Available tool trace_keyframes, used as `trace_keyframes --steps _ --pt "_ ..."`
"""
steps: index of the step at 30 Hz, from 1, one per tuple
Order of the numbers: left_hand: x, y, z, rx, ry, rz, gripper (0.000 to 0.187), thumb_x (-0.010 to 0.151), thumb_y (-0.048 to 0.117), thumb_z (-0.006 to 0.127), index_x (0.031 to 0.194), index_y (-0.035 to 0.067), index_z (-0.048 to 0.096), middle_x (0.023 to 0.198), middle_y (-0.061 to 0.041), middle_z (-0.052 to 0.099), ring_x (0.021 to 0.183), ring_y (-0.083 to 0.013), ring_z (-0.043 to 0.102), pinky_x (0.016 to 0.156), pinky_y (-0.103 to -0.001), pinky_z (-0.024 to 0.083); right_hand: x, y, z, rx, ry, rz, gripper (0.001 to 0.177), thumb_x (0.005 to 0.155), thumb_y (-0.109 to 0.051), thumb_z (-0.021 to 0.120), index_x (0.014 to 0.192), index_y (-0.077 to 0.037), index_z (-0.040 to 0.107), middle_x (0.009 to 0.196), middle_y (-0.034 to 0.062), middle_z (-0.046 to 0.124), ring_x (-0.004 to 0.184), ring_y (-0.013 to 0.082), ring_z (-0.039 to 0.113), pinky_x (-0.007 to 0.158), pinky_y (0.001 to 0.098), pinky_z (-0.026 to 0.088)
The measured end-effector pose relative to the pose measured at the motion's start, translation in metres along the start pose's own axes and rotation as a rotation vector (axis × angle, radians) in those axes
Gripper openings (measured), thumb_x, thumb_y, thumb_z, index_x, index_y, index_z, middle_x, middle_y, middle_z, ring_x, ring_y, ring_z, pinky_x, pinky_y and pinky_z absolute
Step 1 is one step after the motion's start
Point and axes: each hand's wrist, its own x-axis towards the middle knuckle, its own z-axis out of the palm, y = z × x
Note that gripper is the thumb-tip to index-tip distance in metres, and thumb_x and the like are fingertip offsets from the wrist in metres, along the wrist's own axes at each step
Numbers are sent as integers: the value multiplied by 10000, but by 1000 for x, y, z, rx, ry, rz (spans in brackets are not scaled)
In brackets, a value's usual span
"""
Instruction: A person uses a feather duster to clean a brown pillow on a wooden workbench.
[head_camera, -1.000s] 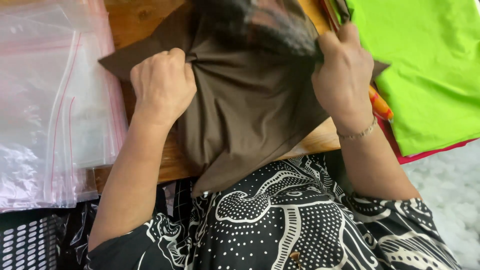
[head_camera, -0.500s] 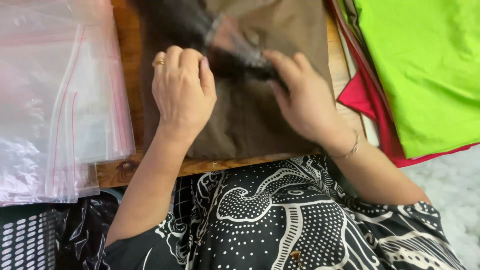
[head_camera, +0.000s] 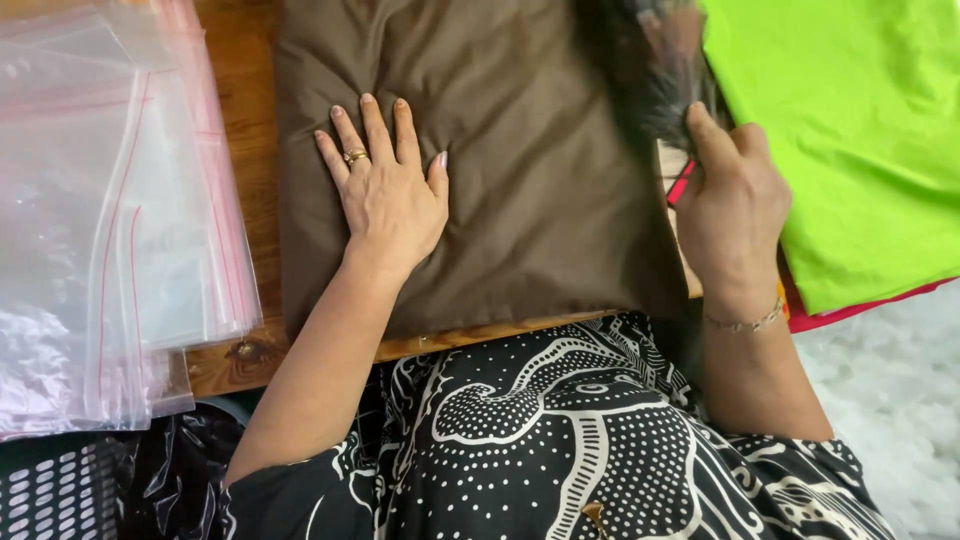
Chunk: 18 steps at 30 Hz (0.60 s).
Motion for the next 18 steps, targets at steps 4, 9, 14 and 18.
trace_keyframes --steps 4,9,14,18 --pt "1 -4 8 -109 52 15 591 931 506 467 1103 -37 625 1423 -382 203 1289 -612 110 1043 -688 74 -6 -82 -50 87 -235 -241 486 826 -85 545 1285 -230 605 821 61 474 530 297 534 373 441 390" --pt "0 -7 -7 -105 -93 -46 619 922 438 433 1426 94 326 1449 -225 216 1341 -498 105 1037 -687 -18 14 -51 10 84 -235 -237 484 826 -78 505 1270 -221 632 849 83 516 557 352 555 419 476 446" --pt "-4 -6 -7 -83 -106 -121 708 993 483 403 1505 49 178 1508 -253 2 1330 -577 -33 1066 -684 -6 33 32 42 31 -96 -34 444 838 -46 530 1222 -149 729 832 125 611 658 376 590 534 455 454" --pt "0 -2 -7 -65 -85 -88 721 989 468 402 1492 -5 194 1485 -306 4 1334 -585 -2 1063 -686 -14 19 -21 -6 40 -28 -84 463 830 -32 561 1273 -116 668 869 114 534 652 366 558 500 466 431"
